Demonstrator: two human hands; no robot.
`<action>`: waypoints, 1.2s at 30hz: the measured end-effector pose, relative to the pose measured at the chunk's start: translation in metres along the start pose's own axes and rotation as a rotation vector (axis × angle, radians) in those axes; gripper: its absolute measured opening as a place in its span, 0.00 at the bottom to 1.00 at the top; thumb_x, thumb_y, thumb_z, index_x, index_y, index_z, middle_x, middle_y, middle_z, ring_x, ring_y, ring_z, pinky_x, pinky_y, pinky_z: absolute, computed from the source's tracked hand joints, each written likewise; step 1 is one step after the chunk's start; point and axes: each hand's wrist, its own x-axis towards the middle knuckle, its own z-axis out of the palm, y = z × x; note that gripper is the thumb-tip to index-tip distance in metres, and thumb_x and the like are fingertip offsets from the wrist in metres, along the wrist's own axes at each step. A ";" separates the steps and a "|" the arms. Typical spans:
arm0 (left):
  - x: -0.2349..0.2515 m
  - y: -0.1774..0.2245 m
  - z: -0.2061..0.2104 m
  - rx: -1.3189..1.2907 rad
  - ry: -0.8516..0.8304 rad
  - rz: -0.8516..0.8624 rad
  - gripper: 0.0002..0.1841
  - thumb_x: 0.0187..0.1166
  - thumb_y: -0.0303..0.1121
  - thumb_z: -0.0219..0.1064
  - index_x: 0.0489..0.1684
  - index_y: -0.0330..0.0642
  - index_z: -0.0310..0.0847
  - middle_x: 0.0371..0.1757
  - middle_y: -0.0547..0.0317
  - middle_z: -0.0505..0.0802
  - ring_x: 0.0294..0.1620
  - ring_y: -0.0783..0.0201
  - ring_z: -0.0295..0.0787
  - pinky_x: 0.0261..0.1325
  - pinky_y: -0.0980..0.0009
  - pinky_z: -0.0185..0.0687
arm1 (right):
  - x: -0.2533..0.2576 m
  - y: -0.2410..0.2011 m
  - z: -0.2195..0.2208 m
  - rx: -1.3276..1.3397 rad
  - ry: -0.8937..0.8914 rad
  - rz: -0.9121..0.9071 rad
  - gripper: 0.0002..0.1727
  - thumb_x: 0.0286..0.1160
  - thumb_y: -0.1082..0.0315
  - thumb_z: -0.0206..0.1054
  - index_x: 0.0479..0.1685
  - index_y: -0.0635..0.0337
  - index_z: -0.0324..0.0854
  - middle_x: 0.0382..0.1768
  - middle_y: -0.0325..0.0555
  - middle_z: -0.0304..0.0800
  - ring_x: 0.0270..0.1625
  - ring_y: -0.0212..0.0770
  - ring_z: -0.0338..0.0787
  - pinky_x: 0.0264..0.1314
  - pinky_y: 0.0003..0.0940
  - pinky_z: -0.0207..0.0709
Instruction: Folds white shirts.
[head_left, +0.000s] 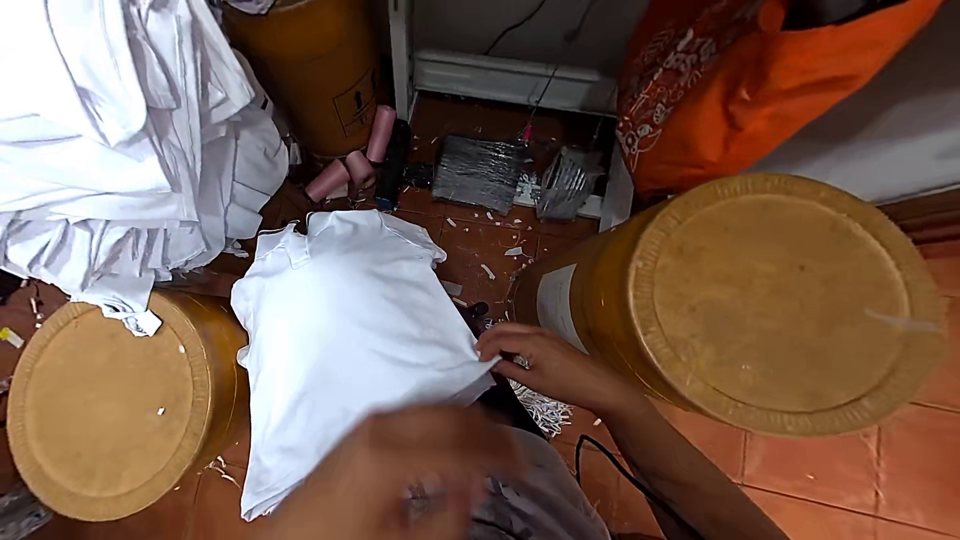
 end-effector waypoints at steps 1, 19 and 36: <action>0.014 -0.030 0.009 0.216 0.040 -0.094 0.17 0.80 0.41 0.67 0.58 0.40 0.90 0.59 0.57 0.95 0.64 0.66 0.90 0.68 0.65 0.87 | 0.002 -0.002 -0.002 0.030 0.039 -0.010 0.07 0.71 0.74 0.71 0.44 0.59 0.91 0.46 0.42 0.93 0.44 0.33 0.91 0.50 0.31 0.87; 0.032 -0.109 0.058 -0.017 0.351 -0.612 0.23 0.95 0.39 0.44 0.51 0.32 0.84 0.43 0.54 0.91 0.48 0.71 0.88 0.57 0.65 0.83 | 0.005 0.022 0.016 -0.047 0.199 -0.133 0.07 0.73 0.73 0.69 0.38 0.58 0.93 0.51 0.46 0.94 0.52 0.42 0.94 0.53 0.41 0.88; 0.040 -0.108 0.050 -0.011 0.332 -0.692 0.22 0.95 0.42 0.47 0.44 0.38 0.85 0.35 0.58 0.89 0.40 0.71 0.86 0.47 0.65 0.82 | 0.008 0.031 0.021 -0.043 0.199 -0.117 0.06 0.74 0.69 0.70 0.38 0.57 0.94 0.58 0.49 0.90 0.52 0.40 0.92 0.53 0.38 0.88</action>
